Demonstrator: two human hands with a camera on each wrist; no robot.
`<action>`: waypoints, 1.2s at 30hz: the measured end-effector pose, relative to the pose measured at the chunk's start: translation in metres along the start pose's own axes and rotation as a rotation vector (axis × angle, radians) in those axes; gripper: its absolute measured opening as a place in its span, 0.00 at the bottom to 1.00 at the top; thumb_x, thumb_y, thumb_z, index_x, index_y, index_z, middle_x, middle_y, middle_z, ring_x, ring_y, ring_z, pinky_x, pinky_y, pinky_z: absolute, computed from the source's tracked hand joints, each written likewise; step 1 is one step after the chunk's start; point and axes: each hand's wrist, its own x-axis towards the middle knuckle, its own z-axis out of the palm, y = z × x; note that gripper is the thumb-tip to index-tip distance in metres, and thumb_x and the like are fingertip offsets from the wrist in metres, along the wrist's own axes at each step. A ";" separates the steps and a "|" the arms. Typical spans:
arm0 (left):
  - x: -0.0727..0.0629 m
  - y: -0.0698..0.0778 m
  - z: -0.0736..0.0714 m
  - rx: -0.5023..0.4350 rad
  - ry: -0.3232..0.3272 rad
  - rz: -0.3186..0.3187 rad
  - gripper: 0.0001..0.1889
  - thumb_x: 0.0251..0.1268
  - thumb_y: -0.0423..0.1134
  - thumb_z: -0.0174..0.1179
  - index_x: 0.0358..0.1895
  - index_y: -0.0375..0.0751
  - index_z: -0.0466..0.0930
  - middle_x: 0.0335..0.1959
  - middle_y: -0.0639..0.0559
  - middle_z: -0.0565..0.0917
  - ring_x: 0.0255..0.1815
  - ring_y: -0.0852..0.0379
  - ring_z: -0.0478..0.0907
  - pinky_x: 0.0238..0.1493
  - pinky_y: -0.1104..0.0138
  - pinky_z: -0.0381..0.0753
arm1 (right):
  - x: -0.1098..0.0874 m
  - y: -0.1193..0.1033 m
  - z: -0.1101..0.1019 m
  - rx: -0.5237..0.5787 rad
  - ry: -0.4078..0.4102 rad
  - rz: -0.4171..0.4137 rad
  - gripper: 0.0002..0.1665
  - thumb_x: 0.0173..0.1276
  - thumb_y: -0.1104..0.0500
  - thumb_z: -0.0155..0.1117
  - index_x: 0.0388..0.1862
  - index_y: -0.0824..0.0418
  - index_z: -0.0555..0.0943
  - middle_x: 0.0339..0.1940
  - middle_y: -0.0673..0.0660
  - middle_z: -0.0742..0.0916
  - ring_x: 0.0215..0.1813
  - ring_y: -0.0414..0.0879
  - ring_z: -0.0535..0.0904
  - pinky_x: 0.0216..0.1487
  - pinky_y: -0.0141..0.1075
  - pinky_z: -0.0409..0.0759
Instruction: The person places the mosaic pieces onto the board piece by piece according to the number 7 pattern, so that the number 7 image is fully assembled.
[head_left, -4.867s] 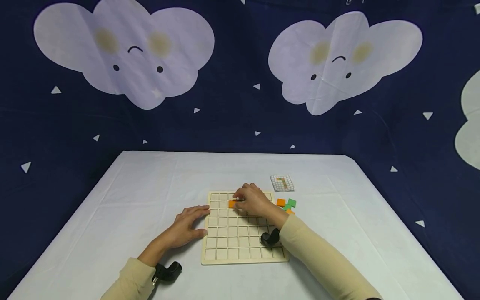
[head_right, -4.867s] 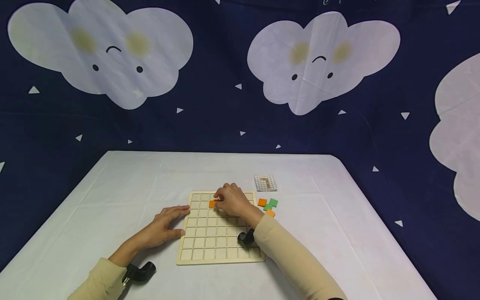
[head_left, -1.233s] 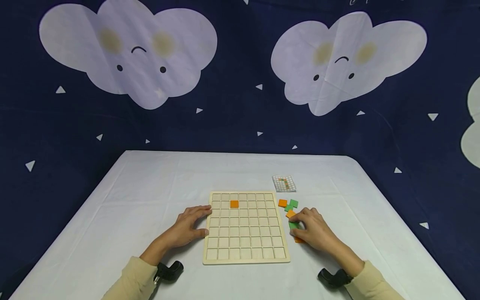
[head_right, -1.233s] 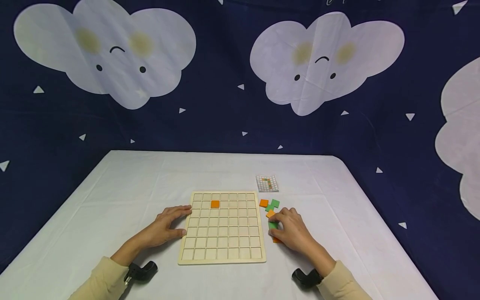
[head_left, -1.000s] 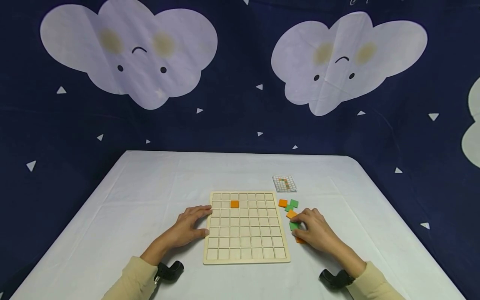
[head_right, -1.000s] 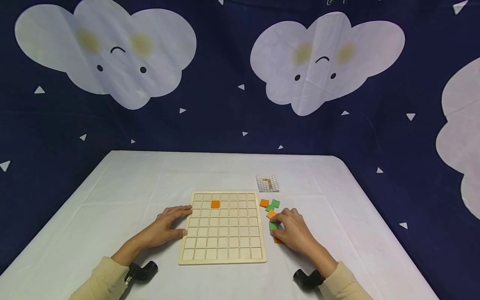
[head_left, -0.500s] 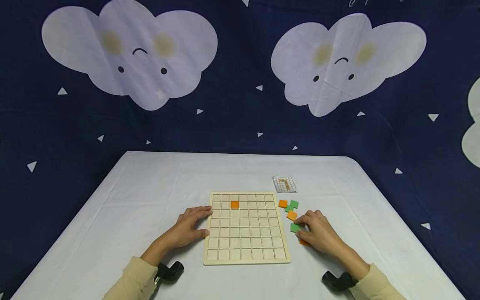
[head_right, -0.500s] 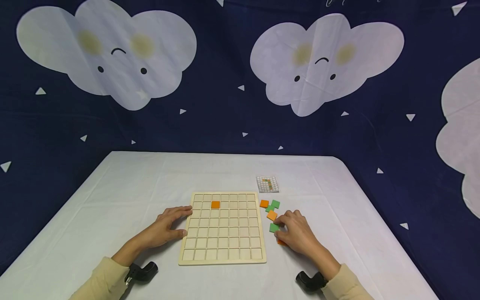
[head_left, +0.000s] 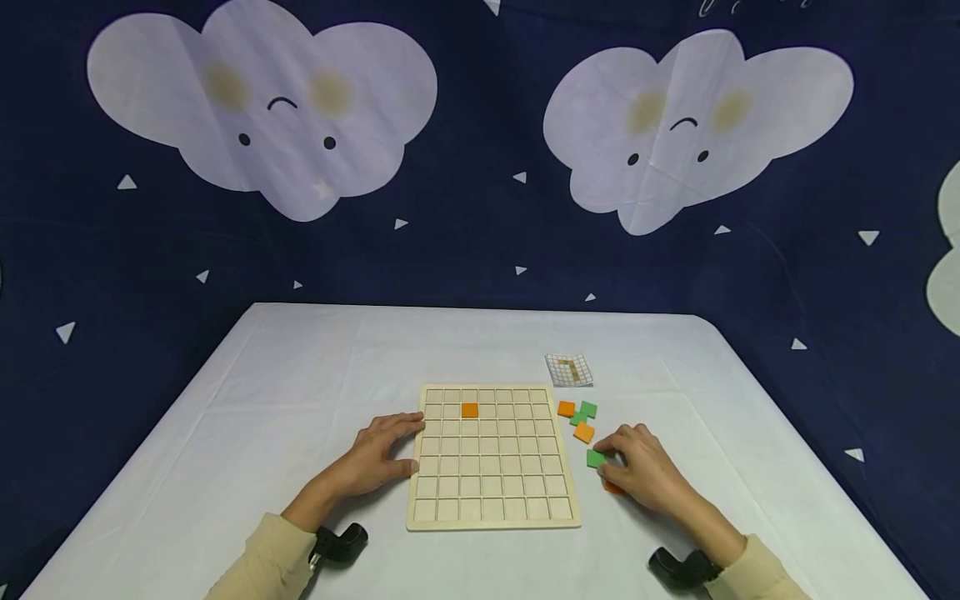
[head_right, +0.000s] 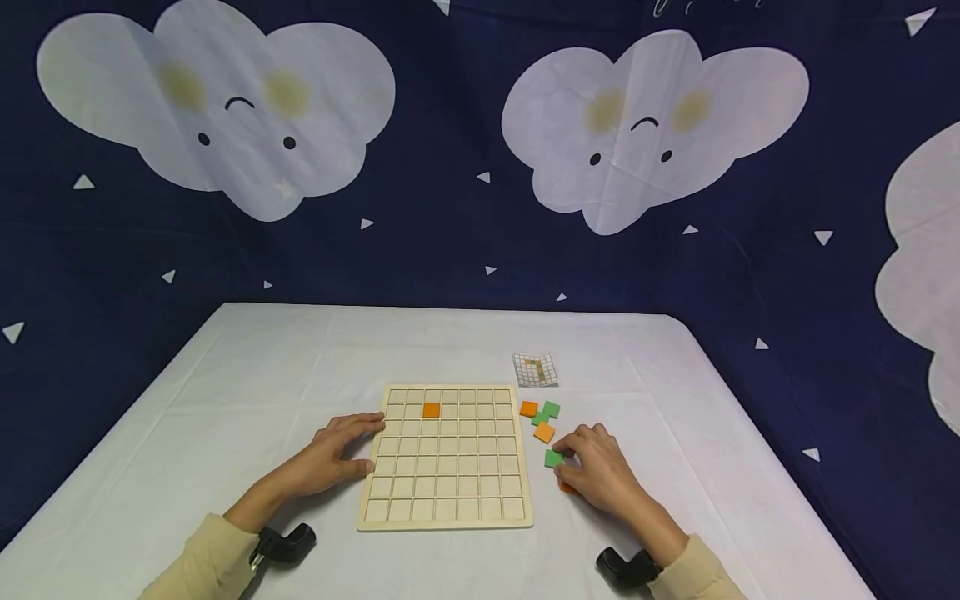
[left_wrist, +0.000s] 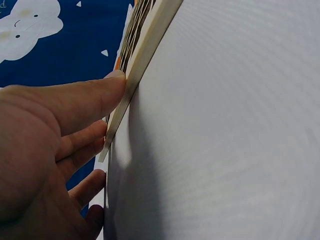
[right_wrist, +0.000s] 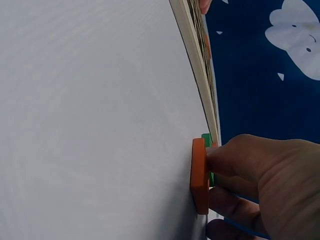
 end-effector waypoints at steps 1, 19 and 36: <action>0.000 0.000 0.000 0.000 0.000 0.001 0.30 0.56 0.39 0.65 0.64 0.38 0.70 0.70 0.45 0.66 0.69 0.41 0.59 0.61 0.44 0.53 | 0.000 0.000 0.000 0.003 0.002 -0.003 0.11 0.51 0.59 0.71 0.37 0.54 0.85 0.32 0.46 0.80 0.38 0.40 0.67 0.42 0.38 0.64; 0.001 -0.002 0.002 -0.010 -0.005 -0.016 0.30 0.56 0.39 0.65 0.64 0.39 0.69 0.70 0.47 0.66 0.70 0.42 0.57 0.63 0.43 0.52 | 0.005 -0.009 0.000 0.020 0.023 -0.030 0.13 0.52 0.58 0.71 0.39 0.54 0.85 0.35 0.46 0.83 0.41 0.40 0.68 0.43 0.37 0.68; 0.002 -0.002 0.002 -0.009 -0.008 -0.020 0.31 0.57 0.40 0.65 0.65 0.39 0.69 0.71 0.47 0.66 0.71 0.42 0.57 0.63 0.43 0.52 | 0.027 -0.033 0.002 0.095 0.040 -0.128 0.12 0.55 0.60 0.69 0.40 0.55 0.85 0.35 0.48 0.82 0.39 0.41 0.67 0.41 0.35 0.64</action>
